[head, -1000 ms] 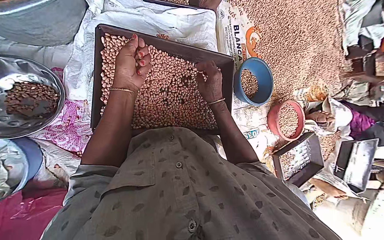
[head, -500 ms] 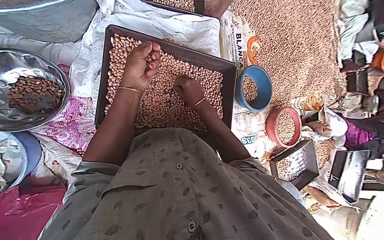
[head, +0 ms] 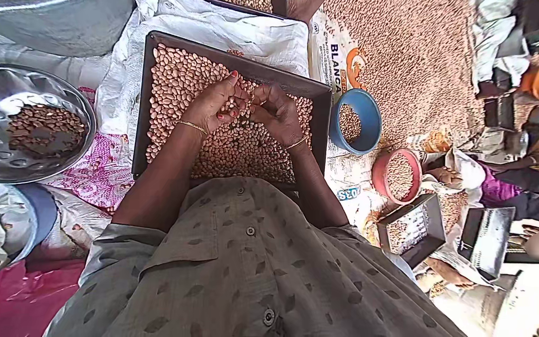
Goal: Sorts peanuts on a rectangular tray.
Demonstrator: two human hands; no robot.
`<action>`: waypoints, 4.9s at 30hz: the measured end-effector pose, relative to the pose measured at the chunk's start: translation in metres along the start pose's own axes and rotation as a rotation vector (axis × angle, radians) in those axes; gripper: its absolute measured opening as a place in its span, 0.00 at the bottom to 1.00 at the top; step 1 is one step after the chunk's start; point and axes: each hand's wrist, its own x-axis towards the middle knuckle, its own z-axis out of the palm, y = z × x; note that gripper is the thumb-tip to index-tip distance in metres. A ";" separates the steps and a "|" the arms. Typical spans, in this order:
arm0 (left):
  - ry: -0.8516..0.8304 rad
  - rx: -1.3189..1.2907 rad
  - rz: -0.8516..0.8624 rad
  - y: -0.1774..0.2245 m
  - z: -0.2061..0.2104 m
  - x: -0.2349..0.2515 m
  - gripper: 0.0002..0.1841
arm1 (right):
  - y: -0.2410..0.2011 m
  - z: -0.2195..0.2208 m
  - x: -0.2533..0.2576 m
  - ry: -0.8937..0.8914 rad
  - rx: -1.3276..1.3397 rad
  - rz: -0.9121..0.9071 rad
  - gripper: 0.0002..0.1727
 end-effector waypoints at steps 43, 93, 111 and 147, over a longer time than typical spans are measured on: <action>-0.103 -0.246 0.136 0.003 -0.018 0.000 0.19 | -0.010 0.056 -0.035 -0.250 0.259 -0.084 0.06; -0.102 -0.085 0.109 0.004 -0.010 -0.003 0.27 | 0.019 0.009 -0.035 0.167 -0.230 -0.018 0.08; -0.140 -0.307 0.174 0.002 -0.016 0.000 0.17 | 0.018 0.046 -0.058 -0.354 -0.622 -0.089 0.08; 0.293 -0.912 0.248 -0.046 -0.010 -0.089 0.22 | -0.005 0.018 -0.101 -0.522 0.167 -0.001 0.16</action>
